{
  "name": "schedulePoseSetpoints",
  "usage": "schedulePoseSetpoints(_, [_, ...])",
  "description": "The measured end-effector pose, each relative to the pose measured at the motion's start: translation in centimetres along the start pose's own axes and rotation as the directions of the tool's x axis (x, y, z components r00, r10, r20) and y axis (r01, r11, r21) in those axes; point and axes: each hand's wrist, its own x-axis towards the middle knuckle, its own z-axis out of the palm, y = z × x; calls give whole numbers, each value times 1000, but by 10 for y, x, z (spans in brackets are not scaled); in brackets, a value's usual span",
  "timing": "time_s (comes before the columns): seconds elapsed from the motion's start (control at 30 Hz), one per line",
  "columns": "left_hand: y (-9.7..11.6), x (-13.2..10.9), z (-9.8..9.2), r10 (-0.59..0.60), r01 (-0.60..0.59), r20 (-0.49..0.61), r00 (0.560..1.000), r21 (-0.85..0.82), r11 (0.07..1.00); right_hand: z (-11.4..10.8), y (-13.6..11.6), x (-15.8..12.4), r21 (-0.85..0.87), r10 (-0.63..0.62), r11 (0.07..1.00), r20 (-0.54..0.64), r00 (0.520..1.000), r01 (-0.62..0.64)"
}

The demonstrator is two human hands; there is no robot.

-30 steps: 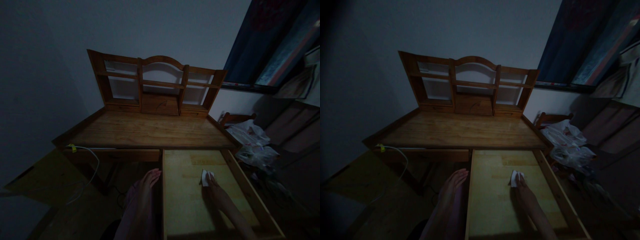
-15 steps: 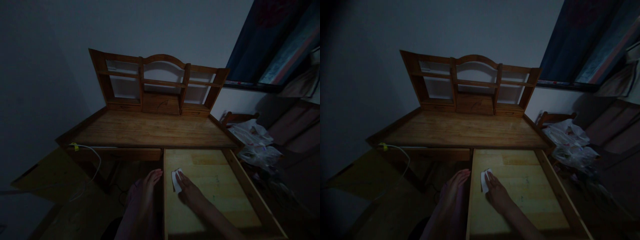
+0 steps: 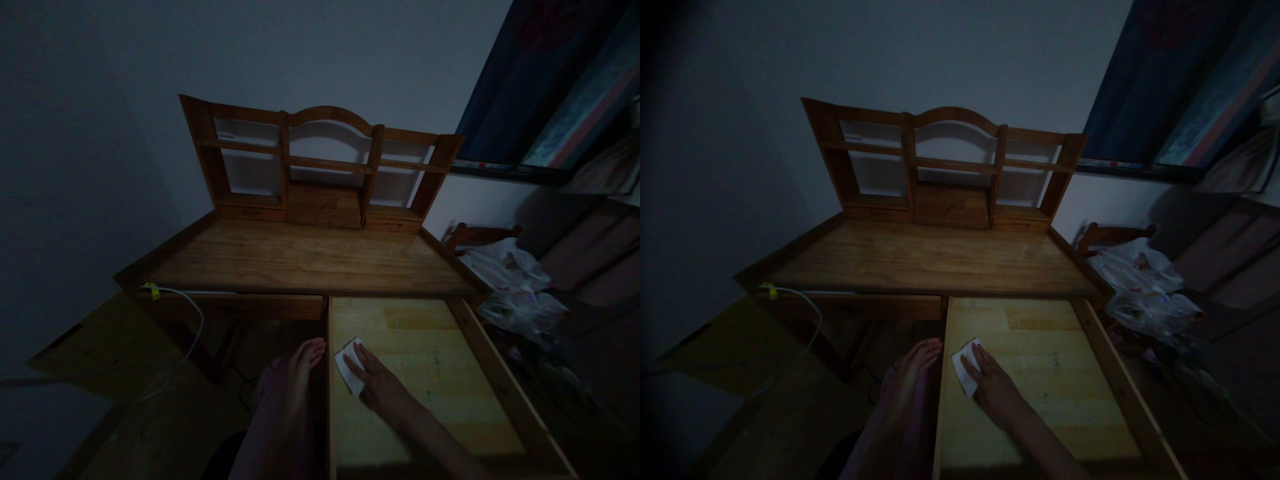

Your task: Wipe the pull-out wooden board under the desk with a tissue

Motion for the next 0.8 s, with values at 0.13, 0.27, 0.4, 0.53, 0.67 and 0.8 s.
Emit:
schedulePoseSetpoints(0.13, [-3, 3, -2, -31, 31, -10, 999, 19, 999, 0, -1, -1, 77, 33, 997, -37, 999, -30])
schedulePoseSetpoints(0.27, [-5, 5, -6, -49, 50, -29, 998, 28, 998, 4, 1, 0, 54, 28, 998, -22, 999, -27])
schedulePoseSetpoints(0.4, [3, 1, 3, -53, 55, -43, 998, 38, 998, 6, 1, 2, -7, 22, 1000, 0, 1000, -22])
schedulePoseSetpoints(0.53, [10, -1, 17, -55, 61, -111, 992, 60, 996, 6, 0, 4, -45, -6, 999, 18, 1000, 7])
schedulePoseSetpoints(0.67, [10, -3, 22, -48, 59, -135, 990, 78, 995, 3, -5, 5, -61, 0, 998, 19, 1000, 1])
schedulePoseSetpoints(0.8, [6, -3, 14, -41, 50, -112, 993, 78, 996, -3, -10, 4, -44, 36, 998, 7, 999, -36])
